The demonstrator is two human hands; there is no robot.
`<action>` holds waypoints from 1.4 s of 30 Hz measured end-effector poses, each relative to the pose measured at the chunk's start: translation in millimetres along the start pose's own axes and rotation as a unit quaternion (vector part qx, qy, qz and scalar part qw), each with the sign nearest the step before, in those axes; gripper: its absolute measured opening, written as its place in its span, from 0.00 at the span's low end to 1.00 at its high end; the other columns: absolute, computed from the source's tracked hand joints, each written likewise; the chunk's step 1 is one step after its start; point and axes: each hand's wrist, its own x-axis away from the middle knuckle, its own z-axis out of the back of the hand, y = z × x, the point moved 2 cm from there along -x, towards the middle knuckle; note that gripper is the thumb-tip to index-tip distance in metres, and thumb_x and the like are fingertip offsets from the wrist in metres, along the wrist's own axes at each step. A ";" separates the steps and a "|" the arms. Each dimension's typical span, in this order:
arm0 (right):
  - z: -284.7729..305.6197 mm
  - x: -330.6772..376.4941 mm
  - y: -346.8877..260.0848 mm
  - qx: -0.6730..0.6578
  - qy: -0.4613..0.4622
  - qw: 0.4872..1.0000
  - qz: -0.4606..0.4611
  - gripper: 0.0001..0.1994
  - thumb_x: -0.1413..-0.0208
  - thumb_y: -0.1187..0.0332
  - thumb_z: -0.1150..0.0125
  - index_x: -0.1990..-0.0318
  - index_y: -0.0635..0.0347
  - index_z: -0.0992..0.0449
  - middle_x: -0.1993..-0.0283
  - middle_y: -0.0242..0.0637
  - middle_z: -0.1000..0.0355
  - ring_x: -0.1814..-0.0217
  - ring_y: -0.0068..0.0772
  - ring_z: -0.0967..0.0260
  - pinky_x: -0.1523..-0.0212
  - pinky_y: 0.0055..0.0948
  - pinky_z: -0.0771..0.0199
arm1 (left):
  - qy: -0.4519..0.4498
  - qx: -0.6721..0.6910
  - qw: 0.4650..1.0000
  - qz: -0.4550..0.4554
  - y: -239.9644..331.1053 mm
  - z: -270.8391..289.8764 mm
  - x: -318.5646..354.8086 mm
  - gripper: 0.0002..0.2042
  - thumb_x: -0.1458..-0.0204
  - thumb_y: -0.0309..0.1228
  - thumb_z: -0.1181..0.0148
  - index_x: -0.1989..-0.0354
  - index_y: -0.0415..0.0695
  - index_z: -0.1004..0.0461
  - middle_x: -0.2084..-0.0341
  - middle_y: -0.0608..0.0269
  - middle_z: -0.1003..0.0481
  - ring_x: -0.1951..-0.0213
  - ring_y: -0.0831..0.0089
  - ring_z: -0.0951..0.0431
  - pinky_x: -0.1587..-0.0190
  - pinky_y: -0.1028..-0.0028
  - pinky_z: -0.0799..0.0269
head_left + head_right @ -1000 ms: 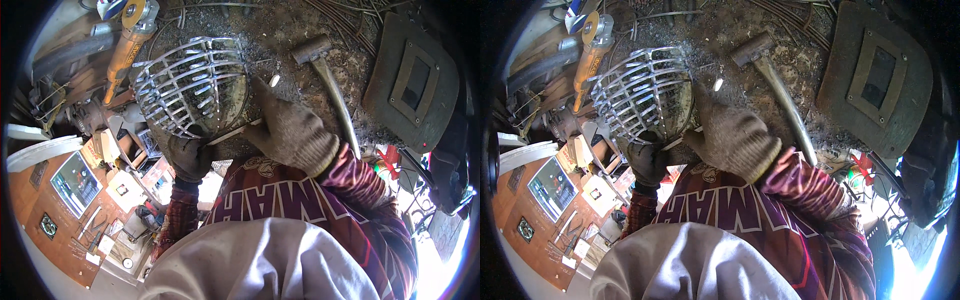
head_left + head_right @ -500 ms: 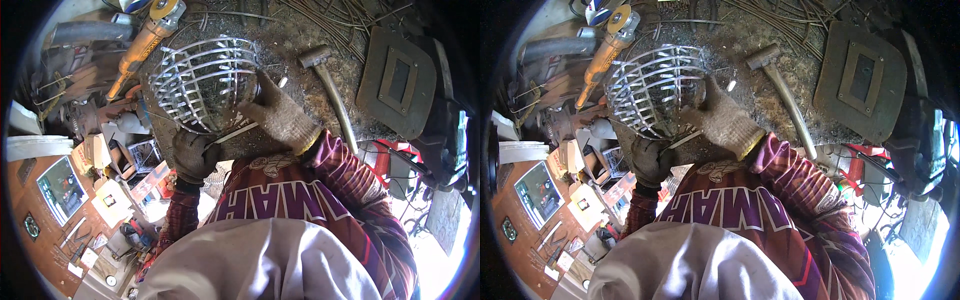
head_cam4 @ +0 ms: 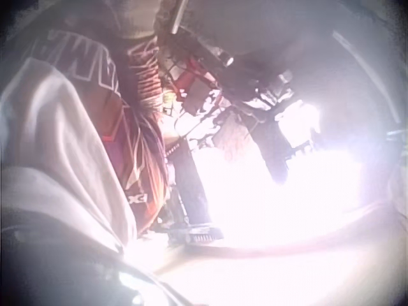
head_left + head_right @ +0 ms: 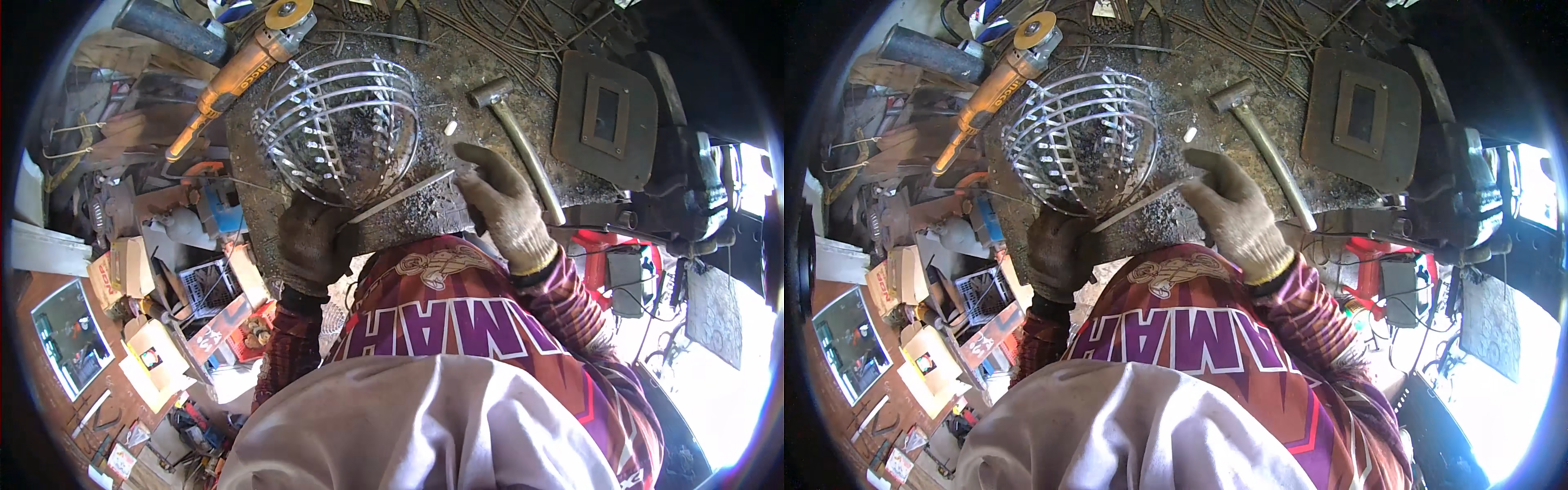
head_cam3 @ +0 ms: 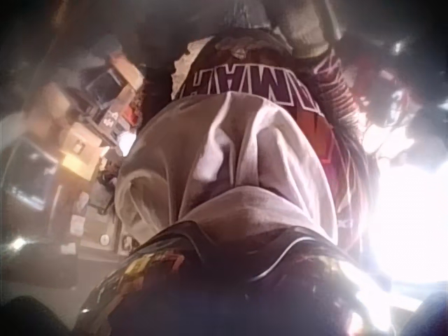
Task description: The person shapes a metal rod with a hammer on a workbench. The person then uses a welding torch to attach the rod to a metal cage structure, performing several spot welds while holding the rod in place by hand.
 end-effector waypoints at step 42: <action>384.2 123.1 174.0 0.006 0.645 0.725 0.241 0.18 0.28 0.67 0.53 0.39 0.66 0.28 0.39 0.47 0.25 0.41 0.39 0.27 0.39 0.41 0.28 | 0.039 -0.015 0.999 -0.005 3.9 0.9 7.9 0.11 0.50 0.38 0.31 0.60 0.49 0.17 0.60 0.60 0.18 0.53 0.51 0.20 0.48 0.53 0.25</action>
